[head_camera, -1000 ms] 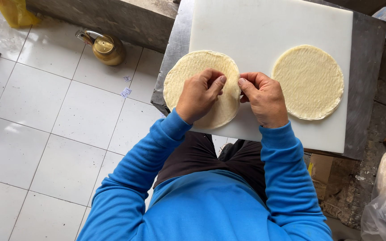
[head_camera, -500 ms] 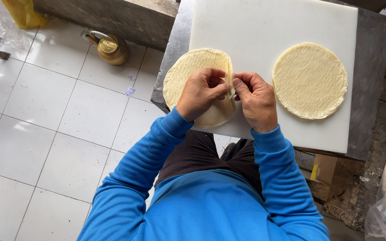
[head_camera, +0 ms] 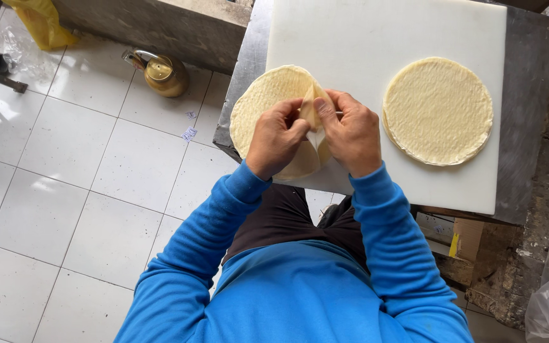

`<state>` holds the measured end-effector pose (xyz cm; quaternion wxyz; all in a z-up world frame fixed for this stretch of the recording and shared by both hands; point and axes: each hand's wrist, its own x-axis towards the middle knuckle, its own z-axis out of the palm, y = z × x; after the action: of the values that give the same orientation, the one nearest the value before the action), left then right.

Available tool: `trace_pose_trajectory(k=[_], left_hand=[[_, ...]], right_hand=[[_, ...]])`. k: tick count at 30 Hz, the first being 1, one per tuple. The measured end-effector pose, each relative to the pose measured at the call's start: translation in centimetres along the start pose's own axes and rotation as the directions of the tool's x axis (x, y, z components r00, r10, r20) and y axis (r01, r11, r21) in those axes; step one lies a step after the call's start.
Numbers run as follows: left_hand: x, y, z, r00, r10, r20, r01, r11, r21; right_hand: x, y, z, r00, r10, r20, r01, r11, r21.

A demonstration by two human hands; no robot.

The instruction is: The person separates thin circular dough sheets on a white cutting board, repeatedly lifting and inspecting them to ensure they are not stuck together. The person then uses a knife to cut the stacked sheets in half and folds them.

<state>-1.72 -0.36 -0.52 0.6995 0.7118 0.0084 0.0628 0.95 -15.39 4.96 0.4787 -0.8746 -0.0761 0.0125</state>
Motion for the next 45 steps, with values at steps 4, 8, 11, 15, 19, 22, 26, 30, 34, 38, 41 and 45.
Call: trace_pose_trajectory(k=[4,8,11,15,19,22,26,30,34,38,41,45], left_hand=[[-0.4,0.8,-0.2,0.998,-0.046,-0.039,0.038,0.981,-0.188],[-1.0,1.7,-0.5,0.995,0.020,-0.100,-0.033,0.991,-0.133],[-1.4,2.1,-1.3,0.998,0.055,-0.032,-0.062,0.961,-0.271],[-2.6,1.5,-1.7,0.987,0.124,-0.098,-0.143,0.968,-0.208],[-3.9,0.5,-2.2,0.959,0.170,-0.228,-0.191,0.979,-0.074],[-4.3,0.4,-2.7,0.960,0.113,-0.258,-0.149,0.981,-0.124],[-4.0,2.3,-2.9,0.986,0.036,-0.162,-0.089,0.939,-0.333],[-3.5,3.5,-2.7,0.989,0.050,-0.138,-0.082,0.969,-0.235],[-3.8,3.1,-3.0,0.985,0.049,-0.168,-0.093,0.959,-0.269],[-4.7,2.8,-2.4,0.968,0.116,-0.223,-0.147,0.980,-0.130],[-5.5,3.3,-1.4,0.910,0.365,-0.195,-0.344,0.930,0.131],[-6.1,4.3,-0.4,0.884,0.459,-0.088,-0.426,0.869,0.250]], right_hand=[[-1.3,-1.5,0.5,0.964,-0.253,-0.084,0.252,0.967,-0.023],[-3.2,-2.5,1.0,0.855,-0.509,-0.103,0.507,0.861,-0.051],[-3.8,-3.2,0.6,0.869,-0.481,-0.116,0.483,0.875,-0.009],[-4.6,-2.8,0.3,0.899,-0.425,-0.110,0.433,0.899,0.069],[-4.5,-1.4,0.4,0.988,-0.111,-0.111,0.131,0.972,0.193],[-4.6,-0.8,0.3,0.985,-0.143,-0.091,0.162,0.952,0.261],[-5.5,-1.5,0.5,0.918,-0.396,-0.036,0.395,0.900,0.181],[-6.3,-1.9,0.5,0.817,-0.574,-0.044,0.575,0.809,0.120],[-6.6,-0.7,-0.2,0.884,-0.460,-0.088,0.468,0.874,0.130],[-6.5,0.5,-1.0,0.981,-0.186,-0.062,0.194,0.962,0.190],[-5.8,0.0,-1.4,0.957,-0.286,-0.049,0.290,0.950,0.113],[-5.0,-2.0,-2.1,0.829,-0.556,-0.056,0.552,0.831,-0.072]])
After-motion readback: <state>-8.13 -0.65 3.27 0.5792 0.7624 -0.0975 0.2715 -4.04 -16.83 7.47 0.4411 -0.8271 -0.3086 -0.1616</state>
